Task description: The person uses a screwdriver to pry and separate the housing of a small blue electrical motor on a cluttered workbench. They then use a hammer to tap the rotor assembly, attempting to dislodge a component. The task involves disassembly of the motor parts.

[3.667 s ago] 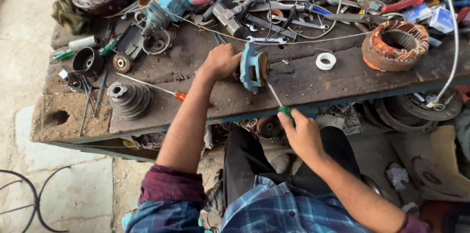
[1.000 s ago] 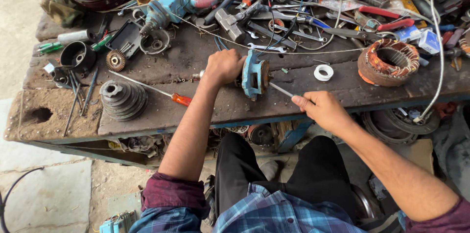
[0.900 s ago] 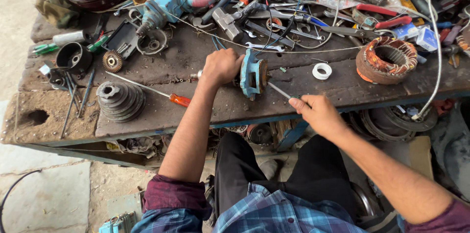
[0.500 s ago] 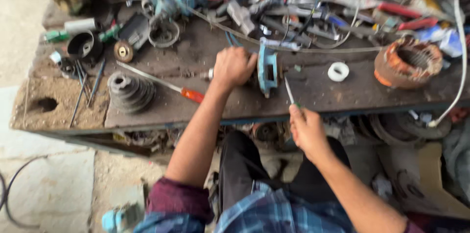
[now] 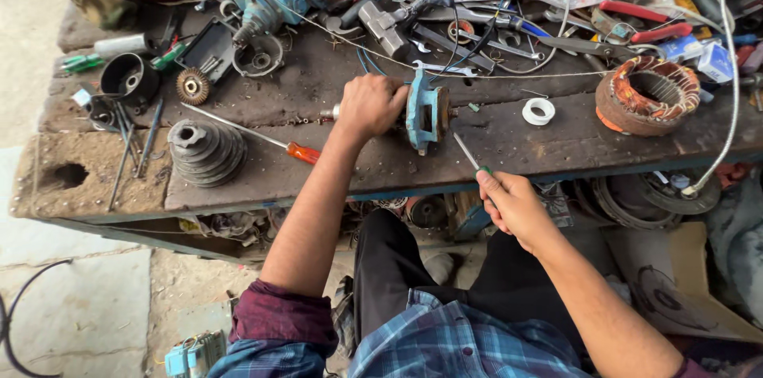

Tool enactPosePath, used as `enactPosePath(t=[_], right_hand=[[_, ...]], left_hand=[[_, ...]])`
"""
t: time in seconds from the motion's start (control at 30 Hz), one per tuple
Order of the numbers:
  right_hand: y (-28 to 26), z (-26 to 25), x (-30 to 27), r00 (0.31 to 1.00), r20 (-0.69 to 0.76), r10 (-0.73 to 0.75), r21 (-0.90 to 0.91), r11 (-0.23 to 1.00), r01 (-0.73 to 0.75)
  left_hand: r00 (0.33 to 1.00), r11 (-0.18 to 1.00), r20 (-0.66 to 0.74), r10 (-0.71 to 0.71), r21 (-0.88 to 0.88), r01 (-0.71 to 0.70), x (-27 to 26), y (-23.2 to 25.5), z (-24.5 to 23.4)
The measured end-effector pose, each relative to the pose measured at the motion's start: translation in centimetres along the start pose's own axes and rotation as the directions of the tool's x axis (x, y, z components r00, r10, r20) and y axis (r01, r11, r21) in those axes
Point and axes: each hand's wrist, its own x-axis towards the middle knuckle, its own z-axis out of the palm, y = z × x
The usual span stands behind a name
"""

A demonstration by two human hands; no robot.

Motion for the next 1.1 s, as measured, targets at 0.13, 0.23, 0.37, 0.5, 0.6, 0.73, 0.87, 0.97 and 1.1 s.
enactPosePath(t=[0.13,0.23,0.37,0.5,0.6,0.73,0.87,0.97,1.1], right_hand=[[0.3,-0.4,-0.6,0.999,0.044,0.002,0.003,1.0,-0.002],[0.3,-0.8,-1.1,0.999,0.05,0.019,-0.005,1.0,-0.019],[-0.1,-2.1,-1.4,0.999,0.048,0.003,0.004,1.0,-0.003],[-1.2,-3.4,-0.4,0.996,0.092,-0.002,-0.083,0.996,0.009],[-1.6,-4.1,0.6,0.995,0.103,-0.017,-0.125,0.992,0.03],[-3.1,-5.3,2.5,0.98,0.199,0.005,-0.148,0.989,0.025],[-3.8,-6.7,3.7,0.97,0.242,0.01,-0.207,0.978,0.042],[-4.0,-7.1,4.6,0.965,0.264,0.016,-0.232,0.972,0.047],[-4.7,-7.6,5.9,0.937,0.337,0.093,-0.223,0.975,-0.016]], left_hand=[[0.964,0.986,-0.214,0.159,0.091,-0.142,-2.3,1.1,0.3],[0.926,0.973,-0.311,0.216,0.142,-0.18,-4.0,1.4,0.5],[0.908,0.981,-0.372,0.194,0.049,-0.189,-4.9,1.0,1.2],[0.933,0.991,-0.359,-0.019,-0.13,-0.03,-2.6,0.3,1.3],[0.912,0.931,-0.203,-0.356,-0.157,0.329,-0.5,-0.1,1.7],[0.936,0.95,-0.165,-0.311,-0.026,0.311,0.8,0.0,1.6],[0.965,0.974,-0.148,-0.216,0.035,0.223,0.0,0.0,1.8],[0.971,0.976,-0.154,-0.181,0.096,0.197,-0.5,-0.1,1.5],[0.965,0.979,-0.224,-0.137,0.119,0.167,-1.0,0.3,1.6]])
